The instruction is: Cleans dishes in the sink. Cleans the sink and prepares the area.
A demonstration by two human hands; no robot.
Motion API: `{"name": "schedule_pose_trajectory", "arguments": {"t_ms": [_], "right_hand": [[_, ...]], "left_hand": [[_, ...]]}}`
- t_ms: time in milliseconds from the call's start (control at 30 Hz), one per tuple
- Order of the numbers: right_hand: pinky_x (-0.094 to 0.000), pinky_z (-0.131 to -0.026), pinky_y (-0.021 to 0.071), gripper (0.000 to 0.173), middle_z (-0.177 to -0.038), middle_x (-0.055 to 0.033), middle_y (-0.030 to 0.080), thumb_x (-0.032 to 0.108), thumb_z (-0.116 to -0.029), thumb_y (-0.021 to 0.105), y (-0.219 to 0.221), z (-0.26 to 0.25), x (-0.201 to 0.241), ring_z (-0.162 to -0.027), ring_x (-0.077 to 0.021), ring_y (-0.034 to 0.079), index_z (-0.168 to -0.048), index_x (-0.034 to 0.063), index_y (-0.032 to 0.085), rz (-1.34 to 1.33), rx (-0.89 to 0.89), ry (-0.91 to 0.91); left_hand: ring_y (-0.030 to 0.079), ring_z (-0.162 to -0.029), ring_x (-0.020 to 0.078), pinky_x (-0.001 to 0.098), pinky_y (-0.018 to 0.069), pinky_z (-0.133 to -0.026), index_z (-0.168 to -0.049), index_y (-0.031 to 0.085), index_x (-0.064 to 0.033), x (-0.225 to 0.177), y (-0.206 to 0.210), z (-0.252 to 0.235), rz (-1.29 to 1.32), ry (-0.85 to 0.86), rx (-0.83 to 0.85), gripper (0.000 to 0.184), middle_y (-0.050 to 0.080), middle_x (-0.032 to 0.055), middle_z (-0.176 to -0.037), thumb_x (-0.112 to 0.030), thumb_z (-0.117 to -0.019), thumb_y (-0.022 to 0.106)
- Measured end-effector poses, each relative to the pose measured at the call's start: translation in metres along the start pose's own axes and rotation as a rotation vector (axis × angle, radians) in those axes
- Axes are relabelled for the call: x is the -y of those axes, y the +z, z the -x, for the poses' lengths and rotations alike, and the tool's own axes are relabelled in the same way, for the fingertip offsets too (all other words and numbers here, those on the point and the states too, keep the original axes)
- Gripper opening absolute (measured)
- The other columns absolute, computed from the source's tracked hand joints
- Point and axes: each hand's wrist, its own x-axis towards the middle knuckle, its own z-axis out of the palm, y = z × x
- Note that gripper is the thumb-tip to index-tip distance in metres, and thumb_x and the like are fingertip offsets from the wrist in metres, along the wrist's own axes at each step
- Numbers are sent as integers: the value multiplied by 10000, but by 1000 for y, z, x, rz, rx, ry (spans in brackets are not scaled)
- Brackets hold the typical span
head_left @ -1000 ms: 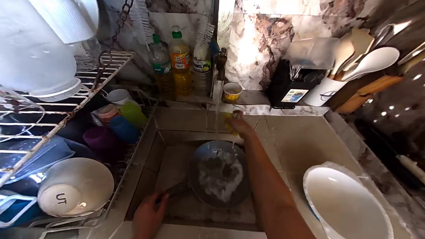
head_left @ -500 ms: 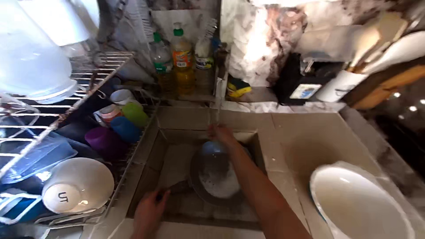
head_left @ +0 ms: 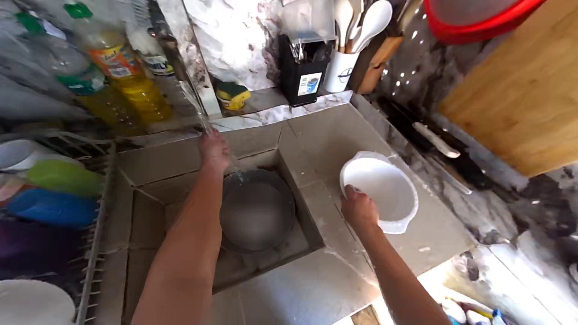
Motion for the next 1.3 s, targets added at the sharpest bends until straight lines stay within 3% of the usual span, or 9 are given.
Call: {"name": "schedule_pose_trajectory", "arguments": {"t_ms": [100, 167, 267, 400, 567, 833, 900, 1100, 1300], "right_hand": [[-633, -978, 478, 351, -1192, -306, 681, 193, -1088, 488, -16, 24, 22, -1138, -477, 655, -1296, -47, 638, -161, -162, -89], [-557, -882, 514, 302, -1013, -262, 707, 184, -1057, 572, -28, 34, 50, -944, -387, 688, -1189, -67, 677, -435, -236, -279], [-342, -784, 558, 211, -944, -107, 683, 123, -1040, 589, -18, 25, 99, -820, -143, 655, -1179, -19, 662, -911, -46, -471], [-300, -773, 562, 193, -900, -53, 663, 102, -1073, 479, 20, 3, 161, -801, -102, 645, -1127, 4, 636, -1326, 188, -551], [-340, -778, 586, 261, -945, -73, 672, 195, -1108, 415, 47, -21, 197, -848, -141, 672, -1195, 26, 593, -1573, 285, -436], [-392, -903, 559, 363, -1194, -102, 637, 326, -1124, 377, 58, -15, 251, -1071, -187, 643, -1335, 69, 523, -1899, 346, -297], [-391, -915, 554, 354, -1207, -95, 638, 326, -1122, 384, 61, -11, 255, -1090, -186, 640, -1326, 78, 532, -1955, 320, -280], [-482, -1047, 503, 469, -1404, -93, 574, 438, -1121, 292, 54, -12, 243, -1294, -236, 568, -1458, 154, 450, -2220, 346, -203], [-469, -973, 552, 475, -1316, -99, 637, 436, -1122, 292, 41, -22, 201, -1195, -233, 635, -1439, 144, 491, -2037, 240, -312]], "left_hand": [[440, -520, 18, 178, 416, -508, -1249, 524, -76, -2, 4, 10, -217, 119, 60, 288, 469, -62, -703, -282, -1130, 362], [637, -890, 128, 289, 537, -800, -1478, 422, -28, 2, -5, 17, -338, 85, 167, 470, 635, 83, -1100, -336, -1129, 356], [498, -1360, 324, 508, 424, -1107, -1553, 371, -61, 7, -30, 18, -383, -74, 264, 628, 491, 190, -1507, -494, -1098, 369], [598, -1249, 260, 503, 508, -1026, -1459, 509, -127, -13, -70, 15, -259, -128, 254, 698, 622, 126, -1362, -648, -1049, 288], [656, -1114, 212, 438, 549, -964, -1358, 564, -67, -35, -104, 3, -155, 107, 136, 468, 668, 122, -1235, -430, -1094, 430], [386, -1462, 289, 562, 387, -1131, -1602, 292, -237, 29, -79, 58, 134, -43, -191, 773, 372, 103, -1617, -684, -1025, 39], [254, -1536, 280, 548, 269, -1211, -1637, 186, -193, 33, -70, 64, 96, 77, -252, 696, 246, 117, -1677, -575, -1075, 33], [266, -1523, 377, 454, 210, -1254, -1601, 127, 68, 59, -51, 75, -393, 452, -233, 630, 217, 317, -1633, -301, -1106, 253], [422, -1439, 261, 487, 373, -1160, -1606, 289, -142, 20, -53, 53, -84, 198, -3, 633, 409, 145, -1589, -495, -1111, 112]]}}
